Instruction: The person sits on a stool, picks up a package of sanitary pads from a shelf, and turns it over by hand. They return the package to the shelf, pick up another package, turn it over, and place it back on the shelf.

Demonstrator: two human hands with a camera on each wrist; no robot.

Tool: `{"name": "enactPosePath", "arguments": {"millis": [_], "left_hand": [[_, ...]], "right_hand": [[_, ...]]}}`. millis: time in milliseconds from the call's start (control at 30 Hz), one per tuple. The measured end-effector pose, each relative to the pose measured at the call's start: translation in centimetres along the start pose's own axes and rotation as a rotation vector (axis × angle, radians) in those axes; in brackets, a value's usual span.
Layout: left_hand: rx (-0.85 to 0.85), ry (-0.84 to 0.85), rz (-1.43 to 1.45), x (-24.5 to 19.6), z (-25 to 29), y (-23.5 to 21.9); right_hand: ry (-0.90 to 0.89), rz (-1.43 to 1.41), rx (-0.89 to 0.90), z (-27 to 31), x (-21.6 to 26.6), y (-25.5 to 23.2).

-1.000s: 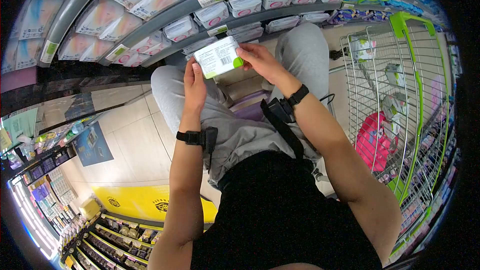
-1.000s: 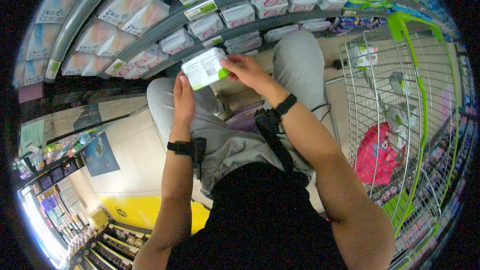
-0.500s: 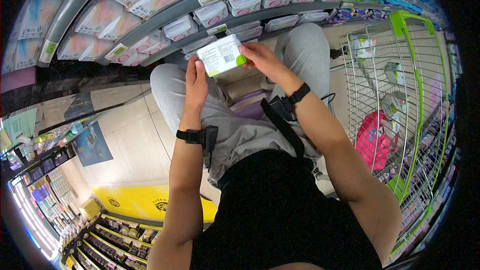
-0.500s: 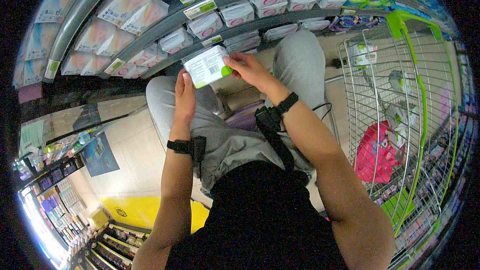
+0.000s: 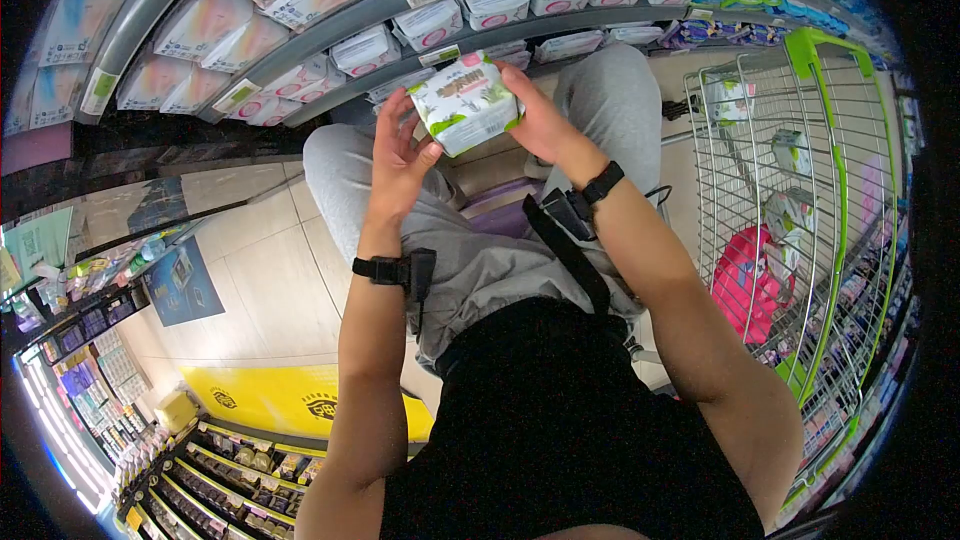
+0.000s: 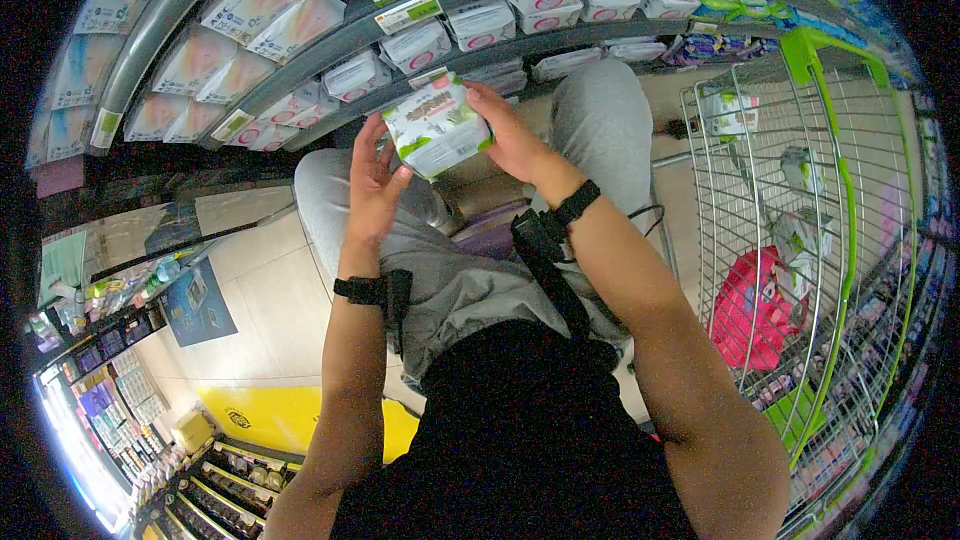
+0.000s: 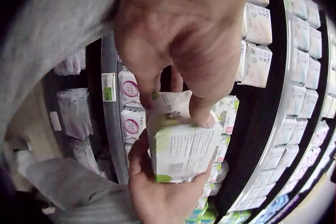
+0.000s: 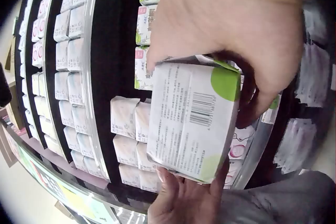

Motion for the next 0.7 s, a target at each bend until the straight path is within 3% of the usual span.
{"name": "enactPosePath", "arguments": {"millis": [100, 200, 300, 333, 433, 467, 600, 700], "left_hand": [[0.058, 0.06, -0.043, 0.3, -0.2, 0.0], [-0.096, -0.04, 0.283, 1.2, 0.1, -0.5], [-0.159, -0.306, 0.337, 3.5, 0.5, -1.2], [-0.173, -0.373, 0.235, 4.0, 0.9, -1.3], [-0.027, -0.211, 0.043, 1.7, 0.3, -0.3], [-0.029, -0.153, 0.117, 1.2, 0.1, 0.1], [0.056, -0.008, -0.036, -0.7, 0.0, 1.1], [0.096, 0.037, -0.093, 0.1, 0.1, 0.8]], "right_hand": [[0.107, -0.098, 0.035, 0.5, -0.5, -0.1], [-0.056, 0.244, -0.001, 1.1, -0.5, 0.1], [-0.252, 0.798, 0.02, 1.5, 0.0, 0.9], [-0.267, 0.789, 0.061, 1.7, -0.3, 1.1], [-0.299, 0.786, 0.049, 2.2, 0.0, 1.8], [-0.279, 0.694, 0.036, 2.2, -0.1, 1.8], [-0.098, 0.504, -0.015, 0.9, -0.8, 0.0], [0.269, 0.461, -0.085, 1.2, -2.4, -0.4]]}}
Point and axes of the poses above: each hand's wrist, its own z-axis away from the middle knuckle, its own y-axis out of the palm, x = y × z, the point moved 5 cm from there along -z, towards the middle knuckle, and after that the axes turned 12 degrees about y, right-handed, at the moved point
